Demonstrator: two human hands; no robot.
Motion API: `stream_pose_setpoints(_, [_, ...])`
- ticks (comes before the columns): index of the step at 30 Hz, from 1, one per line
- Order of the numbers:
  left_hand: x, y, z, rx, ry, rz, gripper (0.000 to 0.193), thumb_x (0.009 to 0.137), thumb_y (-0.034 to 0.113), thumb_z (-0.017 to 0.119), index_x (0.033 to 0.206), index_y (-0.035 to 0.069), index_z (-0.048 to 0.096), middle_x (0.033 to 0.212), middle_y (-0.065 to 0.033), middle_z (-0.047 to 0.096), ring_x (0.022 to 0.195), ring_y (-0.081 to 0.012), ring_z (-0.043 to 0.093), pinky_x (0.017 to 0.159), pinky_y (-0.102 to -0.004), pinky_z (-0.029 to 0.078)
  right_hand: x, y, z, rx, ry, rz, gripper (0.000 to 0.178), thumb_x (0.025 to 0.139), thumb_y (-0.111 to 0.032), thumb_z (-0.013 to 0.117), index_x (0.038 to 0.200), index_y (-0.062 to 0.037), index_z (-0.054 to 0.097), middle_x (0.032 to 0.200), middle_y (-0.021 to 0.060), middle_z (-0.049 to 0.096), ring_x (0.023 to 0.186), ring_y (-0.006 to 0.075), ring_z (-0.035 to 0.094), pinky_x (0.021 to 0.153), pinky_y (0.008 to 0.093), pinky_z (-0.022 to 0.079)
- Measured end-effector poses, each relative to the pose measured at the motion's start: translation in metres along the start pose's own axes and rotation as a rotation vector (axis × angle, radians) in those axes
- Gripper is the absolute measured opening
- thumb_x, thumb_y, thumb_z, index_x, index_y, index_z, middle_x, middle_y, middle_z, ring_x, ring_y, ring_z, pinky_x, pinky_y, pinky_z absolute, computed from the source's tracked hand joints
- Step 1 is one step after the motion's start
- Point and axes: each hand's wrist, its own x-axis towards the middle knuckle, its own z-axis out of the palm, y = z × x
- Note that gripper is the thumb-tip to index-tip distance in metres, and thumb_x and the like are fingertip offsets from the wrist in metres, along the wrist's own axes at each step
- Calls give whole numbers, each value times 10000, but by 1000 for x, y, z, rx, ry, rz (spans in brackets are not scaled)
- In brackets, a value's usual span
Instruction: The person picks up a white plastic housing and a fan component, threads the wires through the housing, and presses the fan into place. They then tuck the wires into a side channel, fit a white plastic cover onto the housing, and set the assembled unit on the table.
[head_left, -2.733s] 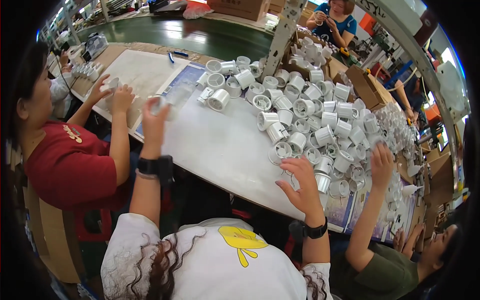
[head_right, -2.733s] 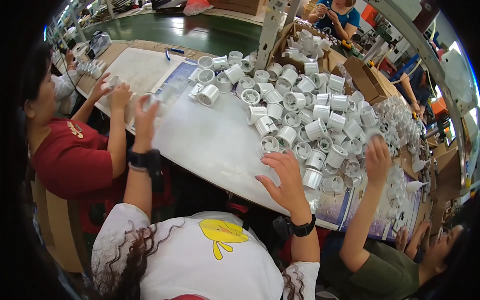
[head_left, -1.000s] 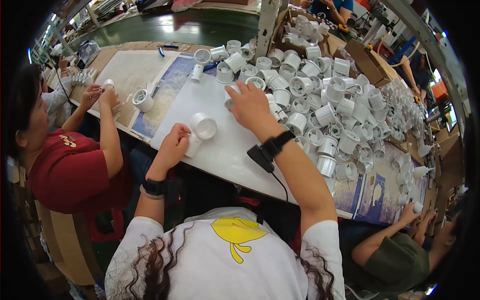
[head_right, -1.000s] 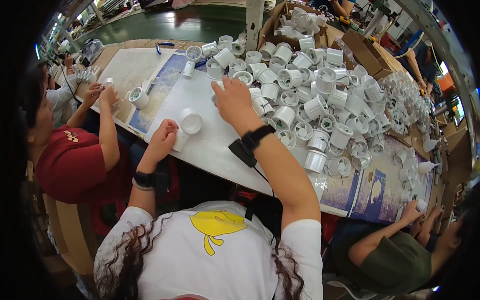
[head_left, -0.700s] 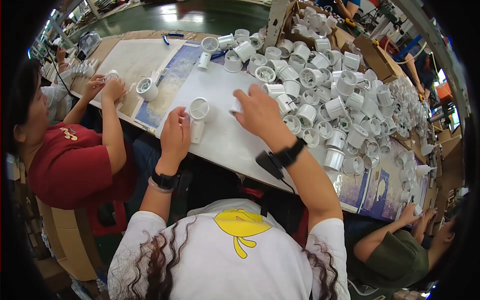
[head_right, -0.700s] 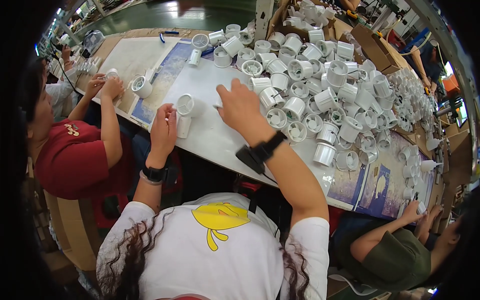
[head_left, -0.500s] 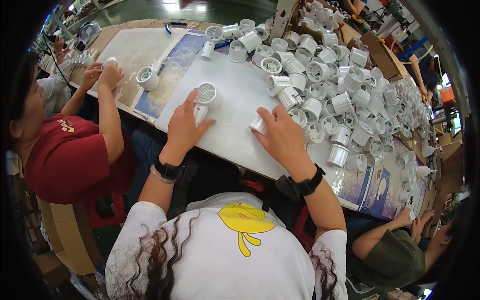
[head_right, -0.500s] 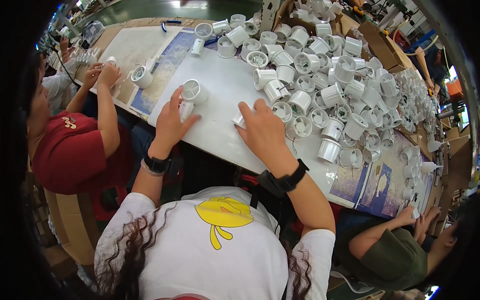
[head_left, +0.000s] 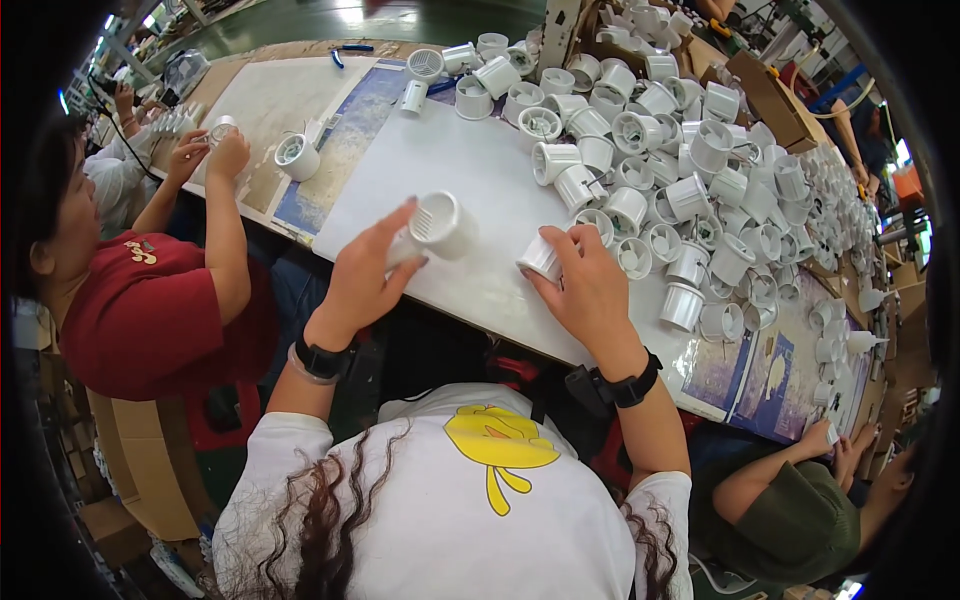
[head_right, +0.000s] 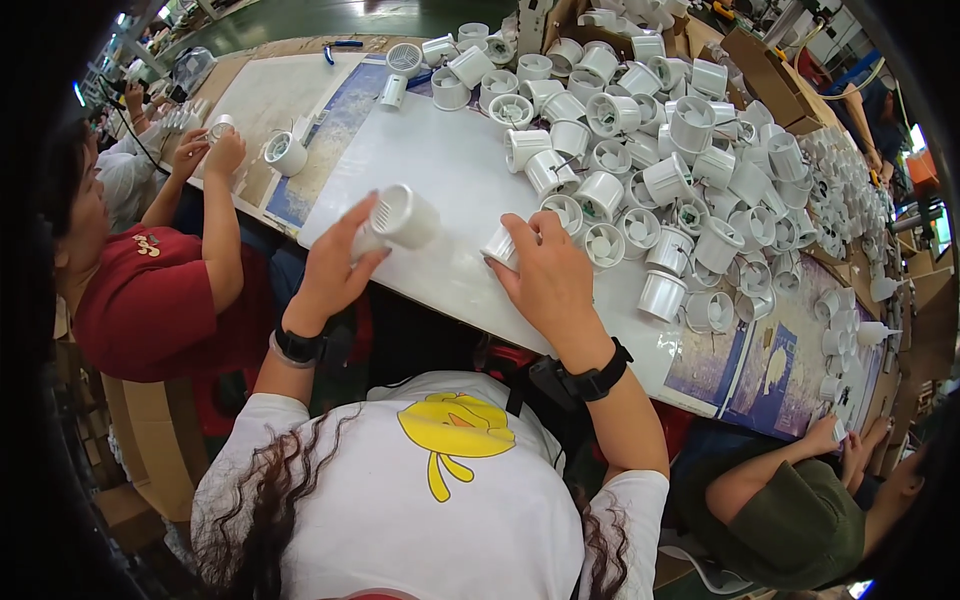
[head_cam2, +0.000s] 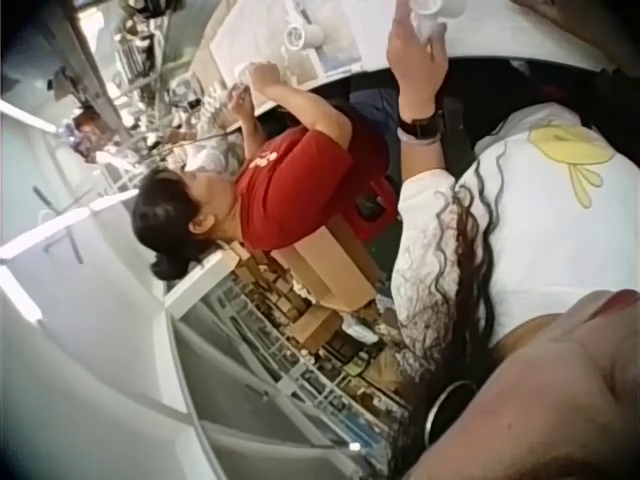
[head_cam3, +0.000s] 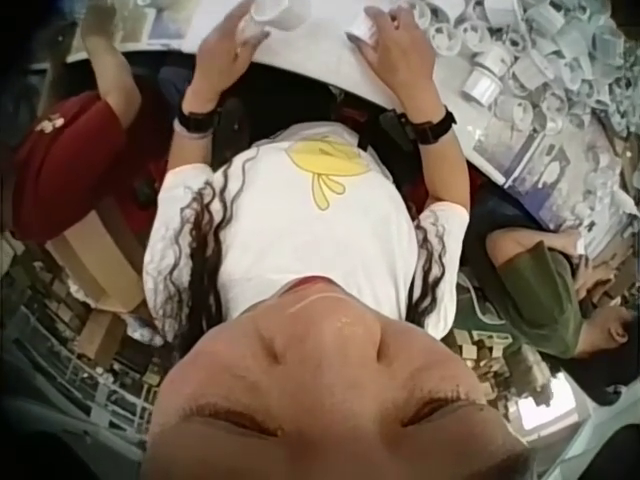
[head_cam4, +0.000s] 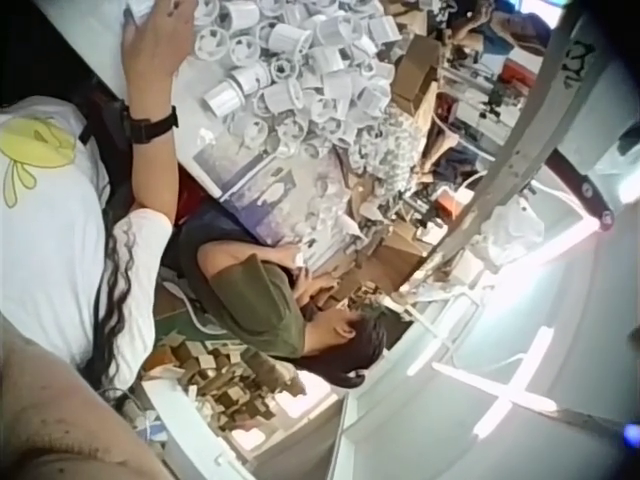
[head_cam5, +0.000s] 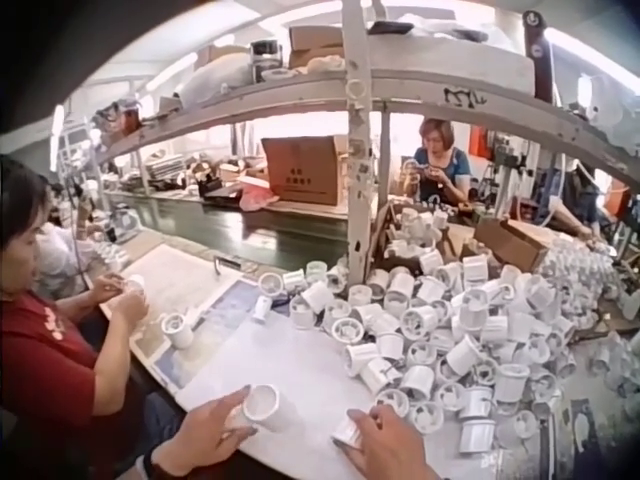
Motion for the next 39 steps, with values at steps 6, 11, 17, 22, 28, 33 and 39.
stream_pose_setpoints(6, [5, 3, -9, 184, -179, -146, 624, 787, 86, 687, 1366, 118, 456, 980, -152, 621, 917, -342, 600, 773, -415, 490, 1, -1, -1, 11, 0, -12, 469, 743, -259, 783, 1148, -119, 593, 974, 84, 534, 743, 242, 598, 611, 351, 495])
stream_pose_setpoints(11, [-24, 5, -79, 339, -389, -219, 595, 799, 51, 676, 1349, 95, 455, 1050, -153, 637, 917, -322, 615, 794, -379, 499, -3, 3, 0, 15, -16, -13, 482, 740, -260, 784, 1158, -122, 588, 973, 80, 529, 736, 237, 599, 609, 350, 494])
stream_pose_setpoints(17, [-23, 1, -55, -772, 5, -325, 508, 915, 141, 581, 1382, 59, 398, 1100, -148, 627, 892, -227, 620, 805, -339, 504, 5, -5, 15, -5, 56, -91, 511, 733, -245, 787, 1176, -102, 576, 1052, 90, 537, 782, 249, 600, 630, 360, 497])
stream_pose_setpoints(22, [0, 19, -6, -1452, -136, -330, 503, 985, 230, 476, 1426, 47, 317, 1129, -172, 604, 883, -197, 611, 810, -329, 508, 2, -7, 1, -111, 152, -152, 527, 723, -223, 794, 1180, -83, 572, 1121, 103, 555, 818, 240, 600, 680, 363, 489])
stream_pose_setpoints(28, [25, 43, 24, -1655, -296, -272, 538, 977, 252, 490, 1437, 52, 295, 1127, -165, 593, 872, -209, 617, 803, -326, 506, -13, -7, -47, 134, 305, -221, 536, 720, -221, 798, 1183, -73, 573, 1060, 106, 599, 822, 216, 603, 693, 352, 470])
stream_pose_setpoints(33, [36, 53, 36, -1670, -417, -315, 565, 974, 283, 492, 1441, 44, 282, 1123, -152, 591, 924, -219, 610, 811, -328, 503, -14, -12, -62, 270, 161, -254, 524, 719, -236, 791, 1165, -61, 579, 952, 92, 620, 792, 250, 604, 703, 361, 469])
stream_pose_setpoints(39, [42, 65, 47, -1605, -391, -343, 587, 976, 323, 485, 1444, 37, 276, 1178, -143, 568, 964, -209, 603, 814, -331, 506, -8, -1, -54, 235, 247, -304, 505, 707, -267, 796, 1120, -57, 596, 927, 86, 619, 782, 270, 604, 709, 377, 480])
